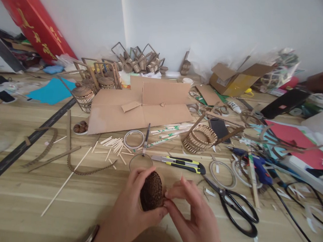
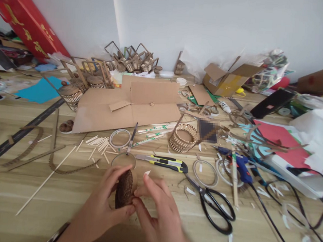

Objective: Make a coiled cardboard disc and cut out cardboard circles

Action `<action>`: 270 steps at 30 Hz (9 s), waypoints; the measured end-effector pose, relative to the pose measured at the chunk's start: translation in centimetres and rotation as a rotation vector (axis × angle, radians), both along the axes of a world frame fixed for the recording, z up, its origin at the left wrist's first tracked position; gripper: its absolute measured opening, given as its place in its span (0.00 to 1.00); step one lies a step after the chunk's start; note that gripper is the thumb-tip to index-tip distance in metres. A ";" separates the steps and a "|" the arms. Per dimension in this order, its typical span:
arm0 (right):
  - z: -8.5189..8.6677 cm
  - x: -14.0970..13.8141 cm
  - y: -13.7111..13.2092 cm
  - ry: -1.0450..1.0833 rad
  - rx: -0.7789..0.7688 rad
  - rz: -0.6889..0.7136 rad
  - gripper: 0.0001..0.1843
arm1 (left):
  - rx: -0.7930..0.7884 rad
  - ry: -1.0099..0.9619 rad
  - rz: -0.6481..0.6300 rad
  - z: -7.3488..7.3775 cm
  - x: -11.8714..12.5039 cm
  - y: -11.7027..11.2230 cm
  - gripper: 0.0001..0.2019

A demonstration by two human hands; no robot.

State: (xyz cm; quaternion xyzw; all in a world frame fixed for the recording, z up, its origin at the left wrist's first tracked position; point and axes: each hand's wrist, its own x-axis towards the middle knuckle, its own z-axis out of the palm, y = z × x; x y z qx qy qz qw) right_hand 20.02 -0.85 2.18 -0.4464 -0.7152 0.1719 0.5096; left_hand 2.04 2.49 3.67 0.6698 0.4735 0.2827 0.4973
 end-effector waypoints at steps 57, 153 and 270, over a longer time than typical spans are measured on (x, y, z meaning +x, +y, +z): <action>0.7 -0.4 0.3 0.287 -0.129 0.112 0.39 | -0.162 -0.253 -0.118 -2.1 -0.5 0.2 0.46; 2.9 1.1 1.7 0.015 -0.316 0.135 0.16 | 0.342 0.029 -0.177 -2.5 -1.1 -0.2 0.42; 2.9 0.7 1.9 -0.463 -0.441 -0.090 0.11 | 0.825 0.499 0.121 -3.6 0.3 -0.7 0.30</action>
